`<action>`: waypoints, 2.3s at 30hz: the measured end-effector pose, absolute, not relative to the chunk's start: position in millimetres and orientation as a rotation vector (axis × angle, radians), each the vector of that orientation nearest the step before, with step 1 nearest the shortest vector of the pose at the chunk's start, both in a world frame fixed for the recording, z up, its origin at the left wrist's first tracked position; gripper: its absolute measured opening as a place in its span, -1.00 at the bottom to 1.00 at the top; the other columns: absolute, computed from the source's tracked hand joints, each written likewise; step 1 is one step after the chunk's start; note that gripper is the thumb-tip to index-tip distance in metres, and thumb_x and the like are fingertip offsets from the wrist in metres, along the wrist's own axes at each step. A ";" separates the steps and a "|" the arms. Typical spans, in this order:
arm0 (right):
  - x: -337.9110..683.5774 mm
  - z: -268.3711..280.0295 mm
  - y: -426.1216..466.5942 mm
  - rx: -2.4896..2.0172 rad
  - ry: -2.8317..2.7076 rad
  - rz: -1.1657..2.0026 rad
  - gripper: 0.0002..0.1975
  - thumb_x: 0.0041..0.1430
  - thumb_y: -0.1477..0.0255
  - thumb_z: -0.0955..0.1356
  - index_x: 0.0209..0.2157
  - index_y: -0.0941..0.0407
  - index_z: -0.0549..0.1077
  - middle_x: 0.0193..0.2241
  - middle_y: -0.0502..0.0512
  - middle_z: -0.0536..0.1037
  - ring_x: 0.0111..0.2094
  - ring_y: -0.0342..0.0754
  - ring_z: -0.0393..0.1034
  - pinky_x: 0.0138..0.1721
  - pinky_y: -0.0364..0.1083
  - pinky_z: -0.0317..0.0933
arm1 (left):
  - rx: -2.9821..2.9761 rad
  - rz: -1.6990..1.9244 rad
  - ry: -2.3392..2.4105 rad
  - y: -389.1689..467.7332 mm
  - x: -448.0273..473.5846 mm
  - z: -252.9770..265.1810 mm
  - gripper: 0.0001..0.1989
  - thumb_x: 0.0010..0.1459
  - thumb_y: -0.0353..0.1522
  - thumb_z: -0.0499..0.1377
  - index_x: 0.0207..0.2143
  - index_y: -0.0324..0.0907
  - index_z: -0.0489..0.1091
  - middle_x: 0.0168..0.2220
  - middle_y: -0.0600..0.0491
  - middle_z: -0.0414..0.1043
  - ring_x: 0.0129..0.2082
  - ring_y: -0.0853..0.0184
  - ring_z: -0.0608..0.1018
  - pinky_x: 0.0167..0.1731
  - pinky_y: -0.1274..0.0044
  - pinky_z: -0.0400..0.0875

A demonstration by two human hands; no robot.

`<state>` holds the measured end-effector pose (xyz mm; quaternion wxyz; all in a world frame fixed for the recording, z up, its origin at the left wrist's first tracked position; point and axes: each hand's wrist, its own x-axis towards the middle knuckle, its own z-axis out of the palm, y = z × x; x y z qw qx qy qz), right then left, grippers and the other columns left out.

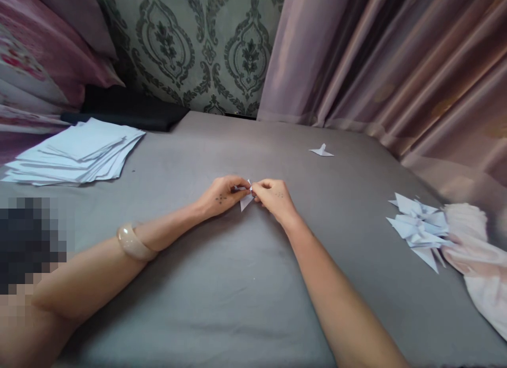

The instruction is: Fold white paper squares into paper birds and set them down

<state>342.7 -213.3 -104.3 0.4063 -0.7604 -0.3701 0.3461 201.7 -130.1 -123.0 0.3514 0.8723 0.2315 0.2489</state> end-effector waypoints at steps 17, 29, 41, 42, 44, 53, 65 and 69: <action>346.2 -100.6 -213.5 -1.853 -0.906 0.990 -0.75 0.09 0.29 0.33 -0.53 0.16 0.46 -0.49 0.03 0.48 -0.56 -0.26 0.23 -0.64 -0.25 0.04 | 2.272 0.631 0.548 -128.3 202.3 -125.2 -0.82 0.19 -0.42 0.13 -0.27 -0.20 0.55 -0.34 0.05 0.57 -0.36 0.37 0.53 -0.33 0.60 0.30; 353.5 -97.5 -215.2 -1.818 -0.964 1.053 -0.79 0.08 0.34 0.38 -0.54 0.18 0.50 -0.50 0.05 0.50 -0.57 -0.27 0.22 -0.66 -0.27 0.04 | 2.263 0.640 0.544 -127.9 201.3 -127.2 -0.81 0.21 -0.39 0.13 -0.26 -0.17 0.55 -0.31 0.06 0.58 -0.33 0.37 0.54 -0.31 0.59 0.32; 354.5 -103.3 -212.1 -1.725 -0.688 1.236 -0.93 -0.02 0.48 0.40 -0.52 0.17 0.44 -0.54 -0.01 0.43 -0.64 -0.31 0.17 -0.74 -0.31 -0.02 | 2.202 0.648 0.561 -128.3 201.5 -127.0 -0.81 0.20 -0.36 0.14 -0.23 -0.16 0.56 -0.26 0.05 0.59 -0.28 0.36 0.56 -0.27 0.59 0.35; 354.4 -103.7 -212.1 -1.715 -0.681 1.239 -0.93 -0.03 0.48 0.40 -0.51 0.17 0.44 -0.56 -0.03 0.41 -0.65 -0.32 0.15 -0.75 -0.30 -0.04 | 2.194 0.643 0.569 -128.3 201.7 -127.2 -0.81 0.20 -0.35 0.14 -0.23 -0.16 0.56 -0.27 0.05 0.60 -0.28 0.36 0.56 -0.26 0.59 0.35; 354.5 -104.5 -211.9 -1.685 -0.671 1.262 -0.93 -0.03 0.48 0.40 -0.51 0.17 0.42 -0.60 -0.07 0.34 -0.68 -0.33 0.10 -0.76 -0.30 -0.10 | 2.177 0.624 0.596 -128.4 201.9 -127.7 -0.80 0.20 -0.34 0.15 -0.23 -0.16 0.57 -0.28 0.05 0.60 -0.28 0.35 0.57 -0.27 0.58 0.35; 356.0 -108.2 -209.6 -1.710 -0.684 1.254 -0.83 -0.07 0.46 0.41 -0.60 0.14 0.34 -0.67 -0.11 0.26 -0.70 -0.33 0.04 -0.77 -0.27 -0.18 | 2.182 0.624 0.615 -127.4 201.6 -129.5 -0.79 0.18 -0.32 0.15 -0.27 -0.15 0.57 -0.30 0.05 0.60 -0.30 0.32 0.57 -0.28 0.57 0.38; 354.4 -103.7 -210.3 -1.753 -0.663 1.242 -0.82 -0.12 0.51 0.40 -0.65 0.14 0.30 -0.67 -0.07 0.31 -0.70 -0.32 0.07 -0.78 -0.28 -0.17 | 2.138 0.643 0.540 -125.4 202.3 -131.2 -0.79 0.18 -0.30 0.16 -0.28 -0.17 0.58 -0.34 0.04 0.60 -0.33 0.34 0.56 -0.30 0.58 0.37; 356.2 -103.0 -210.5 -1.738 -0.651 1.271 -0.81 -0.11 0.52 0.39 -0.65 0.14 0.29 -0.68 -0.08 0.29 -0.70 -0.32 0.05 -0.79 -0.28 -0.19 | 2.122 0.648 0.532 -124.2 202.1 -132.8 -0.80 0.17 -0.30 0.17 -0.30 -0.18 0.58 -0.34 0.04 0.60 -0.34 0.35 0.56 -0.30 0.58 0.37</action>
